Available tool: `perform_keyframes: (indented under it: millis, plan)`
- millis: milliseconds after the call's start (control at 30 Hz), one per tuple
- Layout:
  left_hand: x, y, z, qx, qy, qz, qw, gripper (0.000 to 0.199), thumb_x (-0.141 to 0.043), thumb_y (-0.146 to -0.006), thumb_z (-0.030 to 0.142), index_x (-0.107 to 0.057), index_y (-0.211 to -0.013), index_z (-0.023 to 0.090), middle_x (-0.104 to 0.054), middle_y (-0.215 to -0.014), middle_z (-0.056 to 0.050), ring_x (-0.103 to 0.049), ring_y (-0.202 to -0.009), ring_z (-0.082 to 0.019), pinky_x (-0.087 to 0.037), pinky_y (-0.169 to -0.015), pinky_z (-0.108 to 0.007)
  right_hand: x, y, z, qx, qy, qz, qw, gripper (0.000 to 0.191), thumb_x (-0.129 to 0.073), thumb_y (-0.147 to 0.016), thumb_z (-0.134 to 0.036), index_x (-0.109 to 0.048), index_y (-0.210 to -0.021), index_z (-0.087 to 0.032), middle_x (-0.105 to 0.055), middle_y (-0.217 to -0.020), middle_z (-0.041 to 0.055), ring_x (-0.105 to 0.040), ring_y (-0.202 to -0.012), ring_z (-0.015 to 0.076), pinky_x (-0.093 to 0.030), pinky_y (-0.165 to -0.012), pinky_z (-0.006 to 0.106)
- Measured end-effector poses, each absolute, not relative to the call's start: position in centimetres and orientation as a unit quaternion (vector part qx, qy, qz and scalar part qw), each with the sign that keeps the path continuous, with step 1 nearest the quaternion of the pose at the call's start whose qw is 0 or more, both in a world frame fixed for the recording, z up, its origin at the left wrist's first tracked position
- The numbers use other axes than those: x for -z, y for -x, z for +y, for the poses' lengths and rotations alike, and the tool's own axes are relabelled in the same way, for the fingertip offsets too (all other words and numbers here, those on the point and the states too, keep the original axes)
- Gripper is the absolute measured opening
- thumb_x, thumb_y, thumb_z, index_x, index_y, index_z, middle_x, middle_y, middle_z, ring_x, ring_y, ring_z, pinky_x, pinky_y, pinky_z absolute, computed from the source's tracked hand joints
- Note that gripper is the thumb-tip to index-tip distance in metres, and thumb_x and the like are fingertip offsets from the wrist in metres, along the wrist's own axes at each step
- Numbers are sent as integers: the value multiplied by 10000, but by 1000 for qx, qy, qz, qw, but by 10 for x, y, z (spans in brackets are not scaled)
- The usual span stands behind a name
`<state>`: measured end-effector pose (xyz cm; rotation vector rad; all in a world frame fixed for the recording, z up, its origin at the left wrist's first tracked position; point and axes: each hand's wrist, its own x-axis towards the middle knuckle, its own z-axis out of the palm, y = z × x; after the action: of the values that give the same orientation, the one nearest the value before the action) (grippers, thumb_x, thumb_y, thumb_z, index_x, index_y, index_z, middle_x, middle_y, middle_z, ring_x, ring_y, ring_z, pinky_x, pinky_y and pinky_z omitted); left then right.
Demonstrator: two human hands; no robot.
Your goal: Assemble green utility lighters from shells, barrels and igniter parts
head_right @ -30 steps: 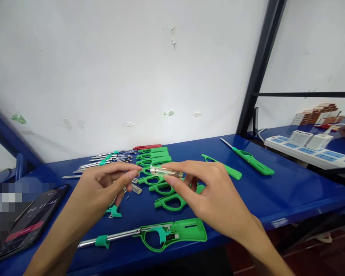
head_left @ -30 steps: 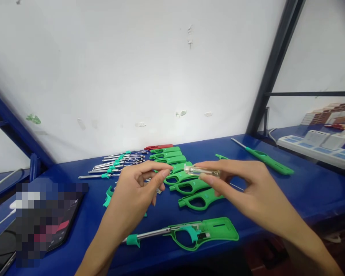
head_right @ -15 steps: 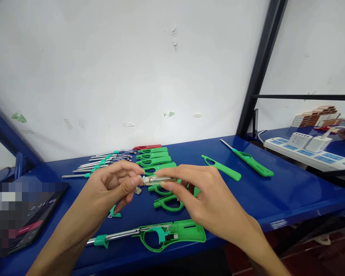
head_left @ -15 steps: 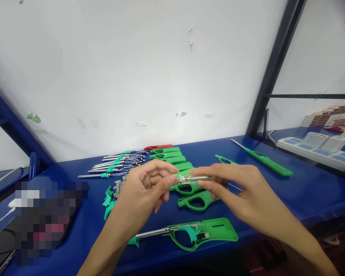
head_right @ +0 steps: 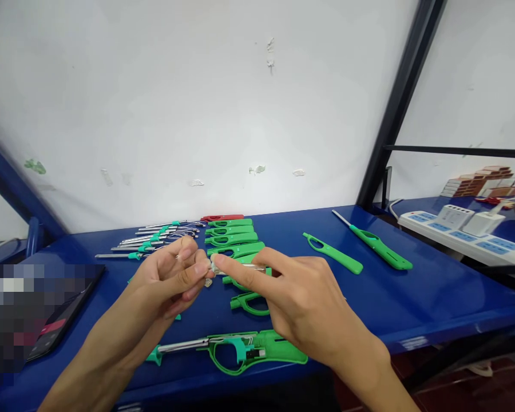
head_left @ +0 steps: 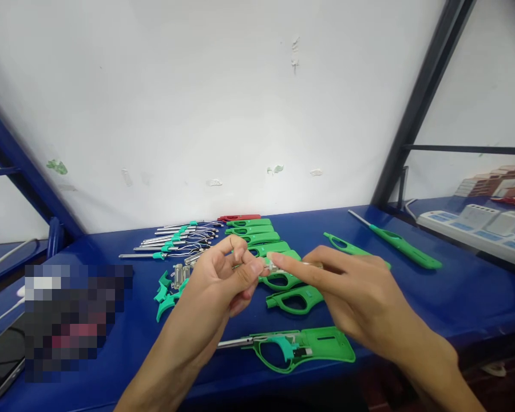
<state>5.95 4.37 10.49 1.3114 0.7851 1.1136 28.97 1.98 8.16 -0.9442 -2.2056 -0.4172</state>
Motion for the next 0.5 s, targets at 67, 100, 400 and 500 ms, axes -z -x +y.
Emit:
perform_keyframes:
  millis: [67,100,400,500]
  plan:
    - [-103,-59,44,-474,-551,327,604,510,-879,-824,426,-403,-810,242,-497,-668,65,-322,-523,-73,-218,-422,-175,-80,-288,20,175,367,-849,337,805,-398,-915,83,-548,-1552,-387,-702,-996,-29,-521,-633,117,-382,-621,267]
    - [-103,-58,44,-471,-543,323,615,516,-877,-830,410,-391,-800,240,-502,-679,61,-317,-531,-72,-214,-423,-170,-79,-288,20,175,368,-850,334,817,-397,-913,84,-531,-1562,-394,-695,-993,-32,-515,-635,119,-379,-625,269]
    - [-108,-56,41,-439,-496,311,682,615,-907,-822,291,-306,-712,218,-508,-656,61,-221,-514,-35,-185,-400,-119,-81,-289,12,134,375,-862,312,895,-381,-874,86,-434,-1601,-433,-649,-979,-49,-484,-627,118,-326,-609,279]
    - [-110,-56,42,-434,-497,308,686,649,-920,-805,282,-286,-685,213,-509,-632,63,-245,-499,-22,-185,-389,-104,-81,-289,11,137,380,-865,299,917,-385,-844,86,-434,-1597,-434,-650,-984,-54,-490,-614,116,-306,-596,286]
